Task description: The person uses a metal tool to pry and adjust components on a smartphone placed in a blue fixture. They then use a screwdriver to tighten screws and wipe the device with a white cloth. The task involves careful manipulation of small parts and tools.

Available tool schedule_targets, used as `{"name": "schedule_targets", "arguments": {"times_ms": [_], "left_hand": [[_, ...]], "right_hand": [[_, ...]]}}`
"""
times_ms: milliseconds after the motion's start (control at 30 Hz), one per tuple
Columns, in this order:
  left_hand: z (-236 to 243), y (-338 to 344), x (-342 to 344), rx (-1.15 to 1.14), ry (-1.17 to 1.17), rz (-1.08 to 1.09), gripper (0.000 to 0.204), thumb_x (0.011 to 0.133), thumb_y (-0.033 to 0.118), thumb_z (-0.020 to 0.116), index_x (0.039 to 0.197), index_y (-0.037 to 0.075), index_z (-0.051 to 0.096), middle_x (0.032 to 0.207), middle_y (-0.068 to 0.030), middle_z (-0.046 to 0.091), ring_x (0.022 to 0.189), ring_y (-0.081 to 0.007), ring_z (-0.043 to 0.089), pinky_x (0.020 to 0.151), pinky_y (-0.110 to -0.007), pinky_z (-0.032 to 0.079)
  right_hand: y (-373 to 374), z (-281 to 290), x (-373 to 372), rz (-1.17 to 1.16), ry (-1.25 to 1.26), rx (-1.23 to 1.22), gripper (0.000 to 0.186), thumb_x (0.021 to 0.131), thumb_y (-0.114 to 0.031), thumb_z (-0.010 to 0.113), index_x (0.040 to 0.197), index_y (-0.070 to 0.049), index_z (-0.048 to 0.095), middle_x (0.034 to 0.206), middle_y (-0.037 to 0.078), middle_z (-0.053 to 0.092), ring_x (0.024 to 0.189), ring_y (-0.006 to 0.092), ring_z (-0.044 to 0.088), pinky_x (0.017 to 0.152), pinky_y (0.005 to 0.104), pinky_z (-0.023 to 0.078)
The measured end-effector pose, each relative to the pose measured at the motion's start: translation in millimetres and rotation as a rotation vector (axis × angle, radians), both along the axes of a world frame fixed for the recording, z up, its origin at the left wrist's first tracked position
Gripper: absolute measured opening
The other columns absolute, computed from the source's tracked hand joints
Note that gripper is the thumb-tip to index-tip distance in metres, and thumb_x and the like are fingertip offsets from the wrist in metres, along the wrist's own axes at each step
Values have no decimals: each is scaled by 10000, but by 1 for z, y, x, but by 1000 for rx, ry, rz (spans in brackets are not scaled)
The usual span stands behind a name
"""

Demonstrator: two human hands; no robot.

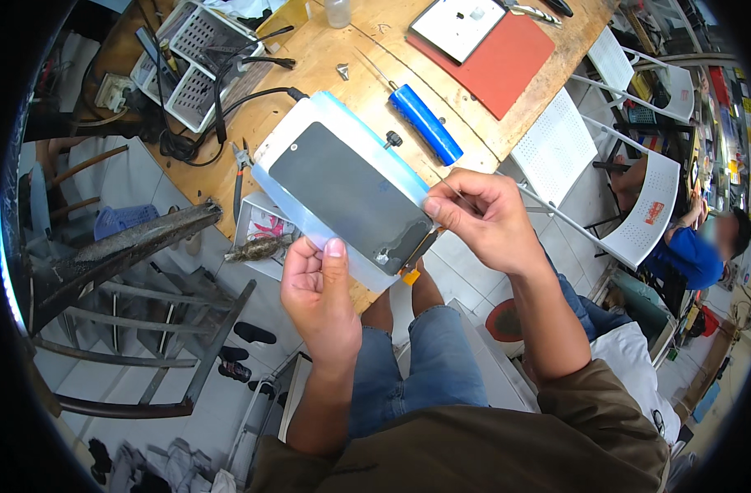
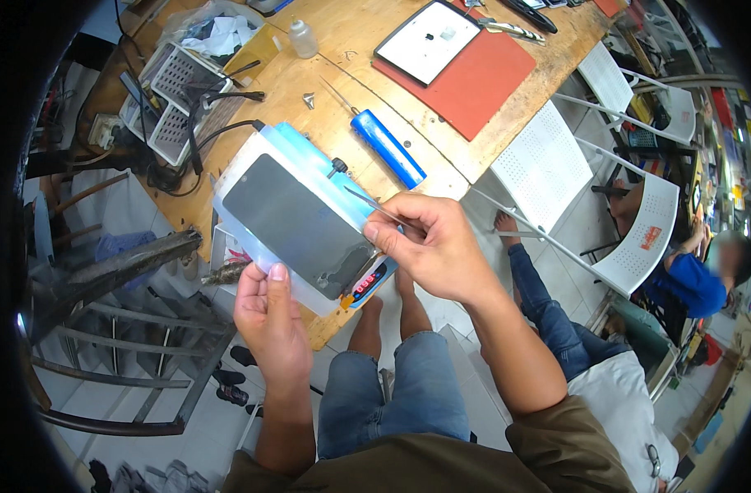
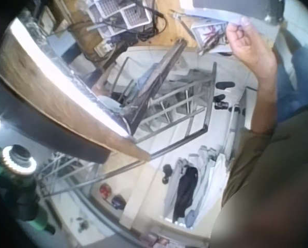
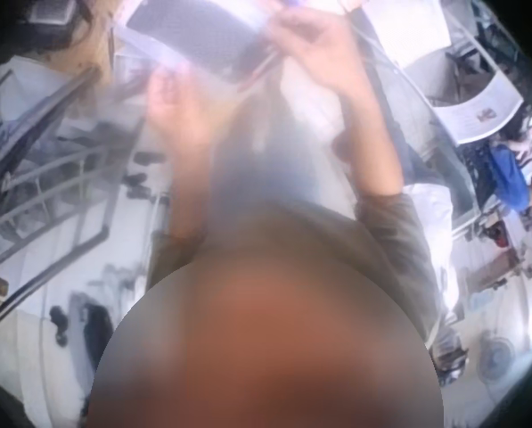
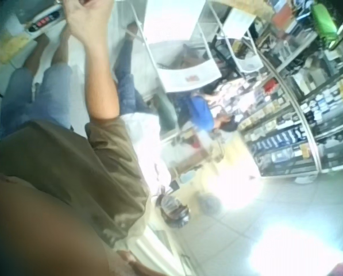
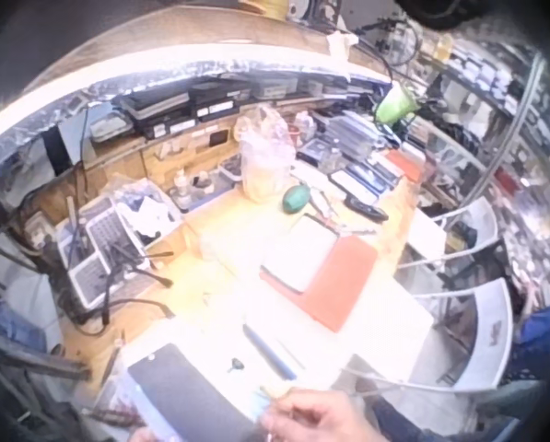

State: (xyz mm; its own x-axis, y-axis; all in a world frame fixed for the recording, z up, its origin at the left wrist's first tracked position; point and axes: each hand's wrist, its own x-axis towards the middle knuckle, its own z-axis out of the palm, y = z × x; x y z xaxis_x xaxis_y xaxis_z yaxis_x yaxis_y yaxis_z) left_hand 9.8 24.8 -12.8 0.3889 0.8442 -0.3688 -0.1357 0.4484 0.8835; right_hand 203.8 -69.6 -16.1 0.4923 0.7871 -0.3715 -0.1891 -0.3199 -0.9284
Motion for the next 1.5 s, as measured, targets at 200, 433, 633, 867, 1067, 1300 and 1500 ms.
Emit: {"name": "schedule_targets", "arguments": {"times_ms": [200, 433, 633, 867, 1067, 1300, 1500], "left_hand": [[-10, 12, 5, -1, 50, 81, 139, 1106, 72, 629, 1198, -28, 599, 1082, -82, 711, 976, -74, 653, 884, -239, 537], [-8, 7, 2, -45, 65, 52, 131, 1096, 58, 640, 1186, -26, 597, 1051, -77, 699, 951, -80, 653, 874, -243, 545], [-9, -5, 0, -59, 71, 18, 141, 1088, 48, 650, 1192, -28, 592, 1066, -91, 705, 962, -89, 661, 891, -258, 559], [-16, -9, 0, 28, 90, 56, 172, 1086, 35, 641, 1228, -29, 568, 1111, -114, 705, 993, -103, 669, 912, -263, 556], [-9, -11, -3, -42, 45, 44, 173, 1099, 60, 618, 1239, -32, 574, 1128, -115, 702, 988, -98, 667, 875, -258, 556], [-9, -7, -8, -55, 40, -15, 154, 1111, 59, 593, 1239, -28, 594, 1093, -74, 701, 954, -69, 647, 828, -238, 544], [-11, -9, -6, -94, 6, 2, 162, 1119, 78, 591, 1245, -23, 603, 1054, -58, 707, 892, -61, 635, 828, -230, 510]], "right_hand": [[15, 3, -1, 7, -24, 9, 134, 1003, -87, 793, 968, 35, 751, 838, 10, 707, 750, 36, 630, 646, 225, 515], [6, 11, 0, 10, -65, 7, 134, 1003, -89, 798, 953, 22, 743, 839, 2, 698, 752, 33, 614, 658, 214, 505], [-10, 9, -4, -6, -29, -18, 92, 1005, -44, 773, 993, 43, 746, 953, 27, 724, 805, 49, 629, 709, 236, 527], [-6, 29, -8, -104, -427, -95, 138, 979, -43, 791, 1083, 34, 746, 978, 38, 717, 851, 54, 644, 693, 223, 525], [3, 57, -43, 111, -1057, -3, 528, 769, -255, 924, 1194, 3, 746, 1079, 104, 711, 706, 192, 680, 585, 315, 525], [24, 55, -60, 245, -1211, -211, 717, 790, -379, 883, 1307, 70, 670, 1140, 156, 680, 705, 242, 709, 608, 345, 550], [33, 58, -66, 260, -1237, -301, 764, 776, -383, 890, 1325, 91, 652, 1118, 161, 664, 676, 264, 709, 597, 354, 566]]}}
